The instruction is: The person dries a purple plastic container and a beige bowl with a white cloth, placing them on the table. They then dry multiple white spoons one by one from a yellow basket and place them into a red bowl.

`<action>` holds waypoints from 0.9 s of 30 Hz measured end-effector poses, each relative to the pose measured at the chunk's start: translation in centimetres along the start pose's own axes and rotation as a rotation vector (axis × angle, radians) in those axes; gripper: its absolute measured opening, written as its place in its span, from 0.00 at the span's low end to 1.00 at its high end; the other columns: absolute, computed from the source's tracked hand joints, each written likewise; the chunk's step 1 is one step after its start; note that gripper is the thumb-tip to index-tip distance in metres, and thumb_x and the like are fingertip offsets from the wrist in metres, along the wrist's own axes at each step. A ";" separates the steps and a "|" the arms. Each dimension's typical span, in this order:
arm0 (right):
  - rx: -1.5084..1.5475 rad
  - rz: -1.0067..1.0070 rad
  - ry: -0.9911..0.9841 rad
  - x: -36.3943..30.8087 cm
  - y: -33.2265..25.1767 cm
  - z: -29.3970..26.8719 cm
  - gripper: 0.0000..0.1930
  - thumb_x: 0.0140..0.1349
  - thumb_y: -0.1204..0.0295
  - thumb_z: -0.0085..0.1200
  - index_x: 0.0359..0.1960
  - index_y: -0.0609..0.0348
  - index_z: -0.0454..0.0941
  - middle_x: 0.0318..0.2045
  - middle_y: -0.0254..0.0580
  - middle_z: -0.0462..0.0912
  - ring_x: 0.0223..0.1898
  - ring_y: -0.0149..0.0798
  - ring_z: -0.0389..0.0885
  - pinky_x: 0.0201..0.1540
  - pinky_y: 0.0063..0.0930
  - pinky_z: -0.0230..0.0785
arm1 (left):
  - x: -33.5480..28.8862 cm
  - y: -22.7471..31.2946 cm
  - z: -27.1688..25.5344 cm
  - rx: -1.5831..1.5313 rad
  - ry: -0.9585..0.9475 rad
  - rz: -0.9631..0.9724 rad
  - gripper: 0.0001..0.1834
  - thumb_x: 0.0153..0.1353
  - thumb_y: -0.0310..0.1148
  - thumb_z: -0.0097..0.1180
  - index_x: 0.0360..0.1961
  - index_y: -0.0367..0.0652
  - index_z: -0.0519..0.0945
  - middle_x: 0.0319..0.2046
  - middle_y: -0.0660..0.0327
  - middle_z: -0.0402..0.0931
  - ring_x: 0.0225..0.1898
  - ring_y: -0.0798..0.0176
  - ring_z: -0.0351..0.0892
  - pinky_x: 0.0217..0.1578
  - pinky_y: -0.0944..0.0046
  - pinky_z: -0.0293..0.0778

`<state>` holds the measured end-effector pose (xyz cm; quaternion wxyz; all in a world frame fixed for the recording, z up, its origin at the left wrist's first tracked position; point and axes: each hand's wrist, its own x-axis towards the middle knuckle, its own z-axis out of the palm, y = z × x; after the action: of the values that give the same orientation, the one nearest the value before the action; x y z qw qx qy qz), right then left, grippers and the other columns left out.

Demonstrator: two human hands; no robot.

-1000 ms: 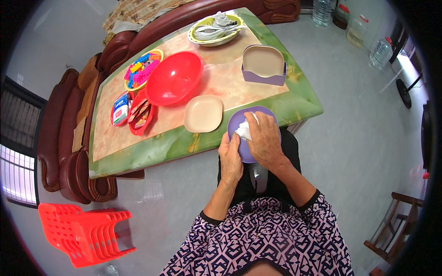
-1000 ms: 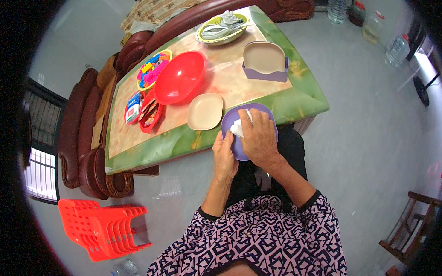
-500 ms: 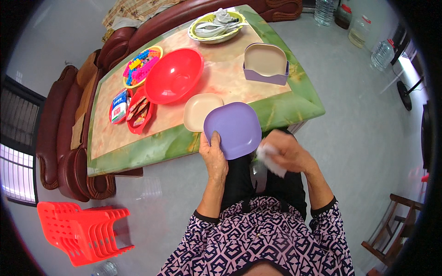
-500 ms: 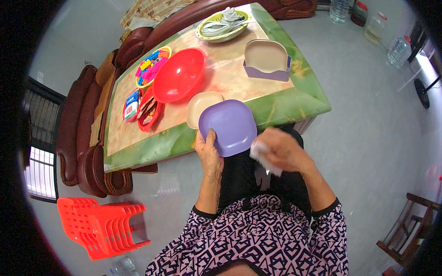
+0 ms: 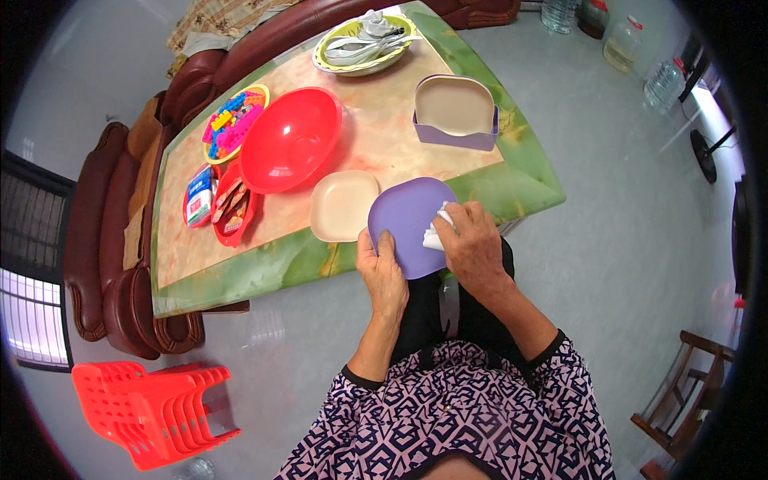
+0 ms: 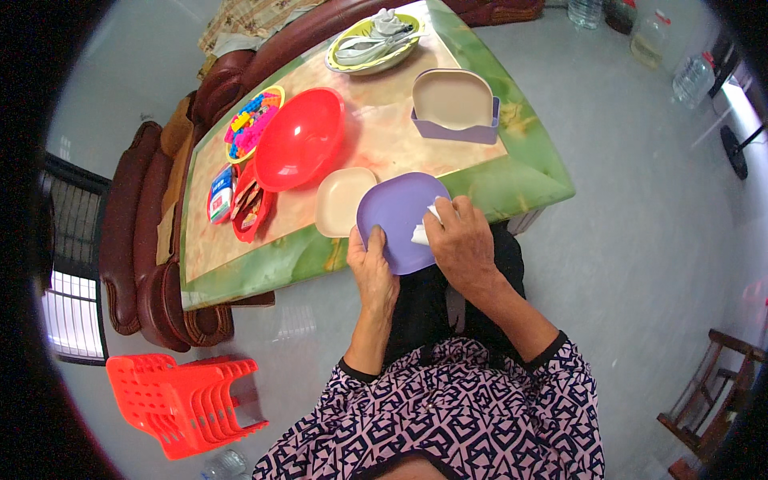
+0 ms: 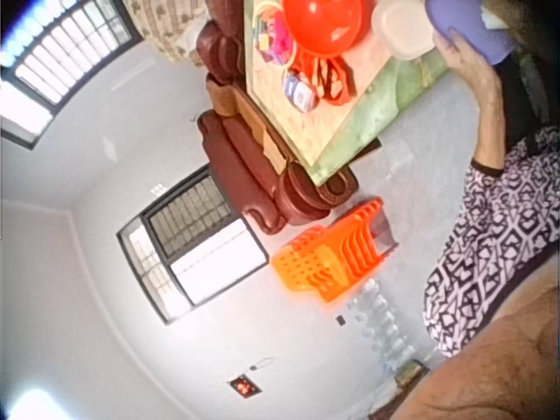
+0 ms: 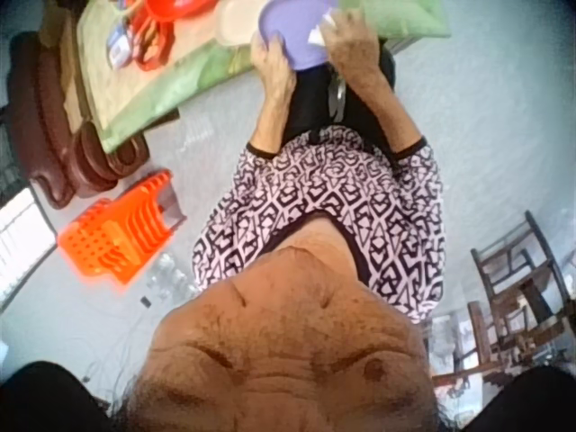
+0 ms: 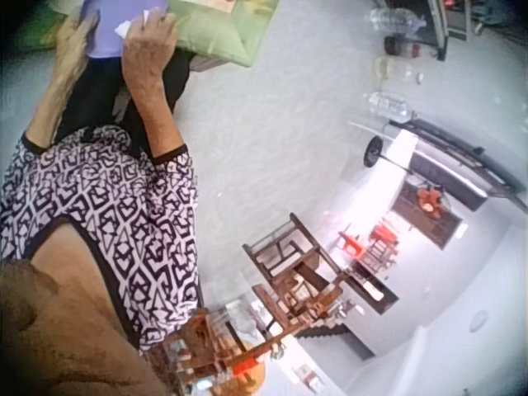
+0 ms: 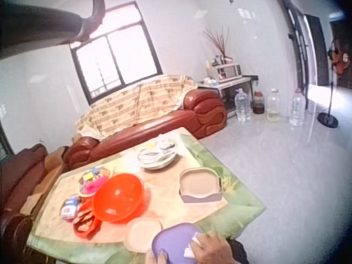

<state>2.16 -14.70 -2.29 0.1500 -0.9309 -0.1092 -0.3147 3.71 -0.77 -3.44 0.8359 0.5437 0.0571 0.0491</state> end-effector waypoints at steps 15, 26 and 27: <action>0.249 0.178 -0.104 0.8 -0.2 -0.4 0.17 0.46 0.76 0.56 0.41 0.55 0.74 0.34 0.43 0.72 0.36 0.48 0.72 0.37 0.36 0.71 | 0.0 -1.0 0.2 0.144 -0.022 -0.055 0.11 0.66 0.26 0.44 0.47 0.34 0.72 0.38 0.63 0.75 0.37 0.73 0.70 0.39 0.72 0.69; 0.403 0.018 -0.297 -1.2 -2.4 0.3 0.05 0.50 0.73 0.54 0.30 0.57 0.75 0.35 0.43 0.72 0.37 0.49 0.72 0.38 0.40 0.70 | 0.0 -1.8 -0.4 -0.011 -0.010 -0.111 0.12 0.66 0.27 0.44 0.48 0.35 0.71 0.39 0.62 0.74 0.37 0.71 0.73 0.39 0.70 0.71; 0.448 -0.018 -0.418 -1.5 -2.2 -0.4 0.05 0.50 0.73 0.54 0.29 0.57 0.75 0.35 0.43 0.73 0.37 0.49 0.72 0.38 0.40 0.70 | 0.1 -2.1 -0.7 -0.026 -0.001 -0.095 0.12 0.66 0.27 0.44 0.48 0.35 0.71 0.39 0.62 0.74 0.37 0.71 0.72 0.39 0.70 0.71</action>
<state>0.11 -13.00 -2.43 0.3227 -0.9183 -0.2128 -0.0857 3.75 -1.02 -5.65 0.8442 0.5297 0.0817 0.0098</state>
